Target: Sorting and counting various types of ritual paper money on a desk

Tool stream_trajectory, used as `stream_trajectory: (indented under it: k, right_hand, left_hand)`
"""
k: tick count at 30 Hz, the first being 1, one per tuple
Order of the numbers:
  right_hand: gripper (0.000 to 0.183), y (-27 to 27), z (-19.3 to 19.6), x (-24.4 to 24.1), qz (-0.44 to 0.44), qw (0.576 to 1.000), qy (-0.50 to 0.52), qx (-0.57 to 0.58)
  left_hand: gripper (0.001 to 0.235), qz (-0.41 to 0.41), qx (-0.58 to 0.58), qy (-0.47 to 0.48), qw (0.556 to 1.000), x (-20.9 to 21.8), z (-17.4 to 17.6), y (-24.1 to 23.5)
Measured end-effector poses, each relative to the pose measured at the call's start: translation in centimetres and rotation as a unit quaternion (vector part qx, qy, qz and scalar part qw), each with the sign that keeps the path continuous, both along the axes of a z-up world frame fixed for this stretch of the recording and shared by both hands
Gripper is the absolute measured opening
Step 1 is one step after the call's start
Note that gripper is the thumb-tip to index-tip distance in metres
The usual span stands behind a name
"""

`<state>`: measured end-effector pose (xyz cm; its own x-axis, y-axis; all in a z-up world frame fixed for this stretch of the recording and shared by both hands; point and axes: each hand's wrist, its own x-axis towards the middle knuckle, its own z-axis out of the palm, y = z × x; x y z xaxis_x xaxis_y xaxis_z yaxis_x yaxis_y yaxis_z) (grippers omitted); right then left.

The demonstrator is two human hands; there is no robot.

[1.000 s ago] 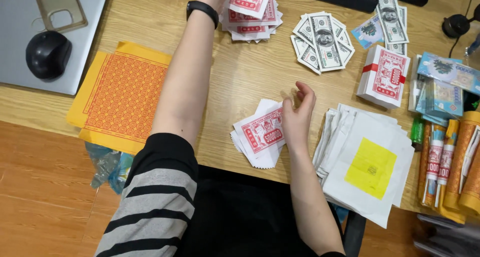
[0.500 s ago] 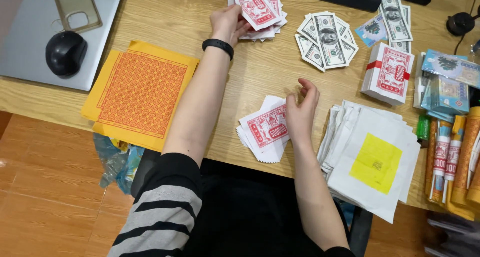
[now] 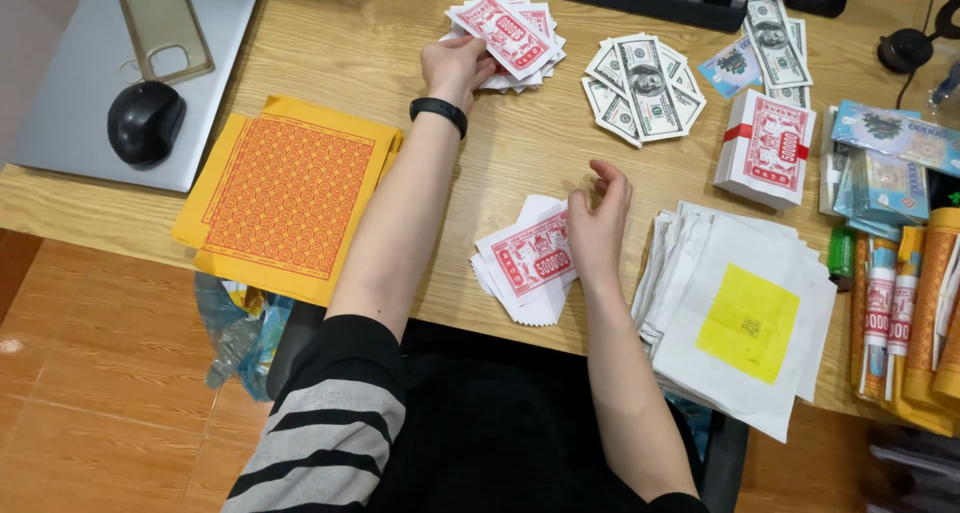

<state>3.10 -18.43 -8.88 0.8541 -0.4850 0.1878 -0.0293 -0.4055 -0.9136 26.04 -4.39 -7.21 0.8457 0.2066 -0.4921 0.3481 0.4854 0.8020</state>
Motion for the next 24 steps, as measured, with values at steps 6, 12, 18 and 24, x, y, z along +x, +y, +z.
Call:
stream_trajectory:
  k: [6, 12, 18, 24]
  right_hand:
    - [0.037, 0.0, 0.6, -0.2, -0.007, 0.999, 0.021, 0.030]
    - [0.033, 0.7, 3.6, -0.9, -0.005, 0.995, 0.033, 0.094]
    - [0.044, -0.7, 3.2, -5.3, 0.031, 0.999, 0.014, -0.003]
    - [0.028, -2.5, 5.4, -10.3, 0.124, 0.988, 0.078, -0.040]
  left_hand:
    - [0.039, -0.066, 0.172, -0.053, 0.981, -2.5, 1.6, 2.0]
    - [0.022, -0.300, 0.355, -0.300, 0.833, -13.1, 7.6, 1.7]
    - [0.026, -0.444, 0.563, -0.416, 0.559, -24.8, 3.2, 0.7]
    - [0.076, -0.454, 0.578, -0.441, 0.515, -29.5, 2.0, 2.9]
